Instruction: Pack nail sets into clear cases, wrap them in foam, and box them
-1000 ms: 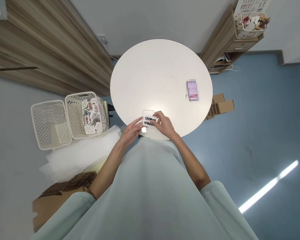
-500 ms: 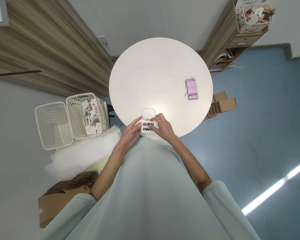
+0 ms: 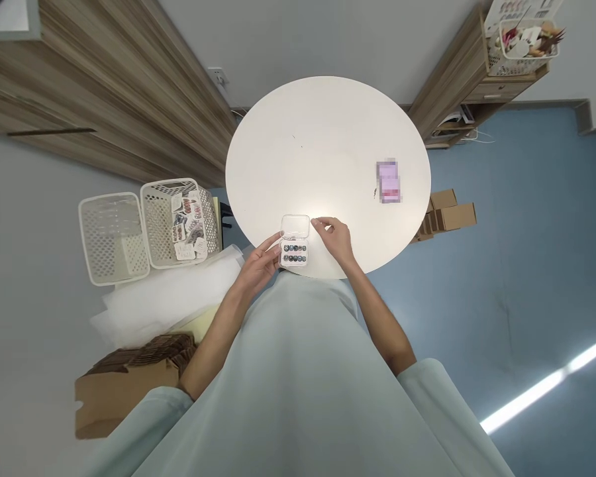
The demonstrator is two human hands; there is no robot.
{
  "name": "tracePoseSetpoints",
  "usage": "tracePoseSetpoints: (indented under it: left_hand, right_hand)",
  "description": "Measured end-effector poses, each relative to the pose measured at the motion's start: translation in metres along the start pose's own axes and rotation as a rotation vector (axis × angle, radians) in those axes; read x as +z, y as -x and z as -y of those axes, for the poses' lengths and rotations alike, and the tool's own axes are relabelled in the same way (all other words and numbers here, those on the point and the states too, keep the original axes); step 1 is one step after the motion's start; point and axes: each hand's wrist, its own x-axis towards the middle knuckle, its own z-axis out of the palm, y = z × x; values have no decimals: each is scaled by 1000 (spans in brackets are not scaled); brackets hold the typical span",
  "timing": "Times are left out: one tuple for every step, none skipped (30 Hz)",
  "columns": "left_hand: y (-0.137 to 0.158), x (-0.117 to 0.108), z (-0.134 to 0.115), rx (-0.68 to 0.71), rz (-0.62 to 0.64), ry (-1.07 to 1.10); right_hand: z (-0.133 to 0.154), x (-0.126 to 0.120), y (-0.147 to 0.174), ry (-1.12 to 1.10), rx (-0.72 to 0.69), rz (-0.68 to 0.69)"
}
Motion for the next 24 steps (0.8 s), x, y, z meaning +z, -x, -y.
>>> tracePoseSetpoints:
  left_hand:
    - [1, -2, 1, -2, -3, 8]
    - [1, -3, 2, -3, -6, 16]
    - [2, -5, 3, -6, -9, 22]
    - [3, -7, 4, -10, -11, 25]
    - [3, -9, 5, -16, -14, 26]
    - [4, -12, 6, -21, -17, 28]
    - [5, -14, 8, -25, -21, 31]
    - [5, -16, 9, -28, -25, 38]
    - [6, -18, 10, -28, -29, 46]
    - [6, -19, 12, -27, -33, 54]
    - [7, -21, 13, -24, -36, 63]
    - [7, -22, 14, -20, -39, 72]
    - [8, -23, 14, -16, -43, 80]
    - [8, -23, 14, -10, -47, 89]
    - [8, -24, 14, -3, -51, 98]
    - [8, -24, 13, 5, -56, 106]
    - [8, -25, 12, 12, -60, 114]
    - [7, -25, 11, 19, -64, 122]
    - [7, -25, 10, 25, -68, 131]
    - [6, -25, 9, 29, -73, 139]
    - [5, -25, 8, 32, -78, 148]
    - [3, -24, 7, 34, -84, 157]
    - [2, -24, 6, 37, -90, 165]
    - [1, -23, 5, 40, -92, 174]
  right_hand:
    - [-2, 3, -5, -19, 40, 35]
    - [-4, 6, -9, -35, 71, 66]
    - [-6, 10, -12, -49, 93, 90]
    - [-7, 14, -14, -61, 108, 109]
    - [-7, 18, -15, -71, 118, 124]
    - [-6, 22, -16, -79, 122, 135]
    - [-5, 25, -17, -85, 121, 144]
    - [-4, 28, -18, -88, 116, 151]
    - [-3, 31, -20, -86, 108, 156]
    - [-1, 33, -22, -82, 99, 159]
    - [1, 35, -24, -76, 91, 162]
    - [3, 36, -26, -73, 81, 166]
    - [5, 37, -28, -73, 69, 168]
    - [8, 37, -29, -78, 53, 169]
    - [11, 36, -29, -85, 33, 169]
    - [15, 35, -28, -93, 11, 168]
    - [20, 33, -25, -99, -11, 168]
    - [25, 31, -22, -101, -30, 169]
    - [31, 28, -17, -101, -48, 171]
    - [37, 25, -12, -100, -66, 177]
    - [42, 22, -6, -101, -86, 185]
    - [46, 19, 1, -102, -107, 201]
    - [48, 16, 7, -103, -127, 223]
    - [49, 13, 13, -102, -143, 249]
